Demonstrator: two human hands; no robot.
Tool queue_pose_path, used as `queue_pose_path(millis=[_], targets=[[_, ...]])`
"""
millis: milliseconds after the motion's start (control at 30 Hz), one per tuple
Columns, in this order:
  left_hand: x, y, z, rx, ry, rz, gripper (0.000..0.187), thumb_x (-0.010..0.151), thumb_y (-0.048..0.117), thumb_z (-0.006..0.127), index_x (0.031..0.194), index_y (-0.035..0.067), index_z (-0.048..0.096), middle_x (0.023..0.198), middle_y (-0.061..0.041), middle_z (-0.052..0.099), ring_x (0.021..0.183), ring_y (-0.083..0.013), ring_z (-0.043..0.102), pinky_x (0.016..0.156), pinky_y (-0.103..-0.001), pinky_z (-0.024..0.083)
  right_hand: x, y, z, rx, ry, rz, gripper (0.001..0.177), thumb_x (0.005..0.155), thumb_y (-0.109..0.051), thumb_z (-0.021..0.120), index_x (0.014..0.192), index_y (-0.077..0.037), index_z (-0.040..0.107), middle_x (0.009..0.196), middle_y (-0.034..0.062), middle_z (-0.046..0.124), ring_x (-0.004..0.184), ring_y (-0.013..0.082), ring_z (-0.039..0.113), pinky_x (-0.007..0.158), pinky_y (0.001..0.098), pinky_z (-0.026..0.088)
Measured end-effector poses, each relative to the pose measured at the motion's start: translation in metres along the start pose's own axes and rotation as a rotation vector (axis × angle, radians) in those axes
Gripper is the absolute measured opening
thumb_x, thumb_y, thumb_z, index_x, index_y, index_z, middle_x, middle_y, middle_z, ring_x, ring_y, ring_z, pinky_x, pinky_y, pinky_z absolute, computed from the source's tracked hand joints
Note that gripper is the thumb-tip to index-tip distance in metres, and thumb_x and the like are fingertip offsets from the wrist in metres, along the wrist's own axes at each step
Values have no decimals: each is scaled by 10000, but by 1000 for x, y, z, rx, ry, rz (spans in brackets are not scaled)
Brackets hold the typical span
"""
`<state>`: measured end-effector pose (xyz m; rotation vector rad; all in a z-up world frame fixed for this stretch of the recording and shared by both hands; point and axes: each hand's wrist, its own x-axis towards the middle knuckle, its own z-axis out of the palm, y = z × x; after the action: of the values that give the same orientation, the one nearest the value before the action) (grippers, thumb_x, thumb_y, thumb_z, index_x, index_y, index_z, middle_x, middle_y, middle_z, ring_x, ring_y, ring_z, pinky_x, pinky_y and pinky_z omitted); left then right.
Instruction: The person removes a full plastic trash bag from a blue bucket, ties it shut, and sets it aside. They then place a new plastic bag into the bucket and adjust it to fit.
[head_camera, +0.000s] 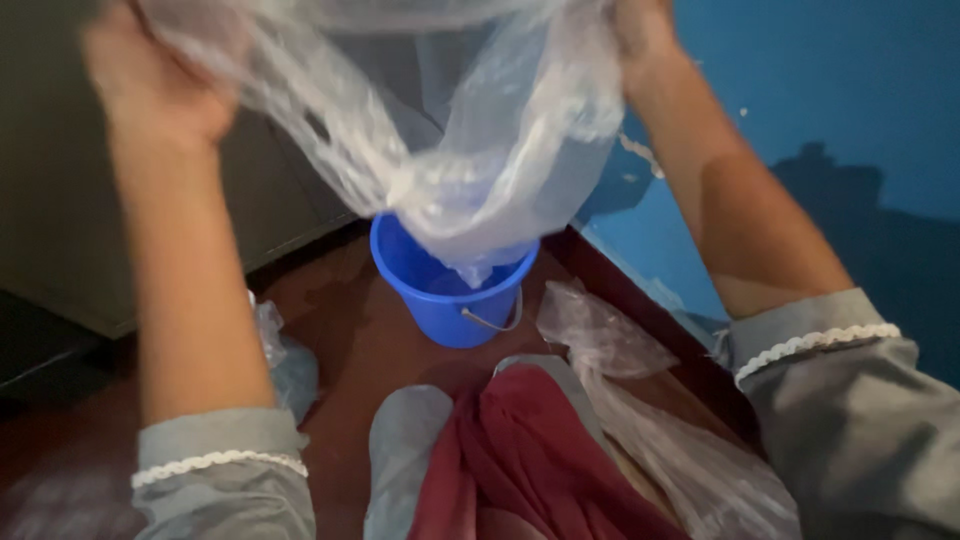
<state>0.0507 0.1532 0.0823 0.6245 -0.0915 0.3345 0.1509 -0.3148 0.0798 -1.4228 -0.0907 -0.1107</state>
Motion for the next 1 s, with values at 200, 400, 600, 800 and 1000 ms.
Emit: queue_pose_path(millis=[200, 400, 600, 800, 1000], targets=[[9, 46, -8, -19, -44, 123, 452, 1015, 226, 339, 1298, -32, 578, 1246, -226, 638, 1078, -293, 714, 928, -435, 628, -1, -21, 10, 54, -5, -54, 356, 975, -214, 519, 1230, 15, 617, 1096, 161, 717, 927, 256, 754, 814, 424, 667], [-40, 29, 11, 49, -196, 21, 421, 994, 198, 389, 1271, -45, 592, 1208, -200, 675, 1077, -274, 714, 971, -425, 608, -20, -6, -4, 94, -23, -30, 408, 994, -256, 527, 1287, 18, 599, 1163, 166, 709, 1005, 258, 752, 900, 435, 662], [-106, 51, 20, 162, 39, -94, 424, 974, 167, 333, 1206, -61, 606, 1161, -221, 714, 1030, -300, 746, 934, -466, 575, -71, 9, -31, -25, -23, 23, 429, 1004, -268, 508, 1328, -3, 604, 1200, 166, 737, 1067, 250, 783, 936, 403, 630], [-70, 47, -36, 254, -230, -157, 293, 1017, 84, 388, 1204, -48, 570, 1210, -204, 676, 1095, -303, 723, 1086, -514, 606, -72, 22, -39, 125, 10, 100, 392, 992, -252, 583, 1266, 21, 646, 1165, 186, 758, 1048, 306, 769, 905, 447, 665], [-52, -13, -81, 859, 318, -127, 391, 975, 142, 458, 1352, 65, 526, 1321, -170, 630, 1217, -266, 665, 1014, -408, 582, -53, 79, -35, 44, -36, 103, 343, 1026, -235, 530, 1269, -4, 602, 1246, 160, 686, 1129, 286, 714, 986, 442, 615]])
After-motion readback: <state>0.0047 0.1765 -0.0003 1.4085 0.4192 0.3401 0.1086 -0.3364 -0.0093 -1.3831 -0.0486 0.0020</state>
